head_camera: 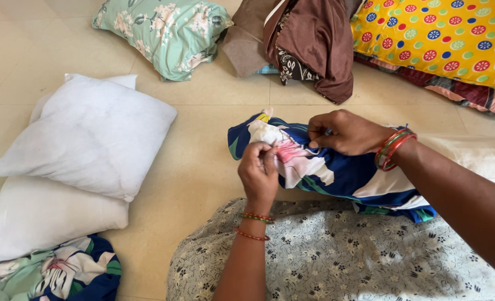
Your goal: The person sits on the floor and sews a floral-patterned pillowcase onto a white pillow by hand. They align the fabric edges, insert the pillow, and stitch the opening closed using a needle and thread.
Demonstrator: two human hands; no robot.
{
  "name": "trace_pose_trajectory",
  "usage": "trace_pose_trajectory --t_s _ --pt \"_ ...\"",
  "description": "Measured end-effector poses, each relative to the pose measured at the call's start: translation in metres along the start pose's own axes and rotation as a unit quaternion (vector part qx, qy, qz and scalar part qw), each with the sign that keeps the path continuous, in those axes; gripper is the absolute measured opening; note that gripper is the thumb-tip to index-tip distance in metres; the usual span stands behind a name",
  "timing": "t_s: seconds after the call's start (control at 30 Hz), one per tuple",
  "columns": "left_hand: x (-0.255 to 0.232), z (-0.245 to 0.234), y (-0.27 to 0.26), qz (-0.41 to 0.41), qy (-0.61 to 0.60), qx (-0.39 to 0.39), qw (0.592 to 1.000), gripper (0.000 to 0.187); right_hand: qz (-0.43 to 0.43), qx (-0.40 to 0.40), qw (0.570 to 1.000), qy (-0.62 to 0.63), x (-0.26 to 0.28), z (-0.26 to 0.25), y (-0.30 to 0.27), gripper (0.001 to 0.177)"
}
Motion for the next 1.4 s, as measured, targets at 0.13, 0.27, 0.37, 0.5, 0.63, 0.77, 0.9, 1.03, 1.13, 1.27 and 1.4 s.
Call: trace_pose_trajectory --t_s 0.13,0.27,0.37,0.5,0.63,0.77,0.9,1.03,1.13,1.27,1.4 --pt "0.01 -0.014 0.002 -0.018 0.04 -0.045 0.998 0.011 -0.085 -0.061 0.993 -0.054 0.016 0.001 0.009 0.011" --pt "-0.006 0.01 -0.017 0.011 0.113 0.069 0.991 0.014 -0.075 0.034 0.99 -0.118 0.0 0.001 0.022 0.012" --pt "-0.018 0.032 -0.035 0.022 0.138 0.149 0.979 0.011 0.057 0.146 0.985 -0.075 -0.034 0.008 0.021 0.017" --pt "-0.01 0.032 -0.029 0.003 0.114 0.131 0.985 0.013 0.069 0.065 0.994 -0.056 -0.042 0.016 0.003 0.019" --pt "0.003 0.017 -0.017 -0.043 0.022 0.056 0.997 0.018 0.007 -0.086 0.979 -0.187 -0.014 0.041 -0.028 0.083" --pt "-0.013 0.015 -0.013 -0.052 0.044 0.071 0.995 0.018 0.127 -0.076 0.956 -0.254 -0.009 0.054 -0.022 0.067" --pt "-0.062 0.001 0.002 0.022 0.072 0.057 0.995 0.014 0.1 -0.034 0.956 -0.273 0.004 0.005 -0.018 0.078" --pt "-0.122 -0.019 0.031 0.144 0.297 -0.007 0.944 0.035 0.108 0.041 0.98 -0.162 0.02 -0.049 -0.024 0.05" --pt "-0.139 -0.034 0.059 0.164 0.338 0.015 0.927 0.068 0.129 0.061 0.973 -0.183 0.035 -0.054 -0.006 0.046" --pt "-0.101 -0.035 0.09 0.023 0.385 0.181 0.905 0.085 -0.099 -0.132 0.966 -0.198 0.074 -0.035 -0.003 0.052" --pt "-0.068 -0.044 0.091 -0.016 0.404 0.187 0.895 0.064 -0.139 -0.303 0.921 -0.203 0.073 -0.012 -0.027 0.039"
Point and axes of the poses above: each hand's wrist, its own y-axis towards the middle knuckle, its own z-axis out of the palm, x = y × z, the point moved 6 cm from there along y, towards the middle knuckle, and after that the axes turned 7 degrees about x, right-handed, at the moved point
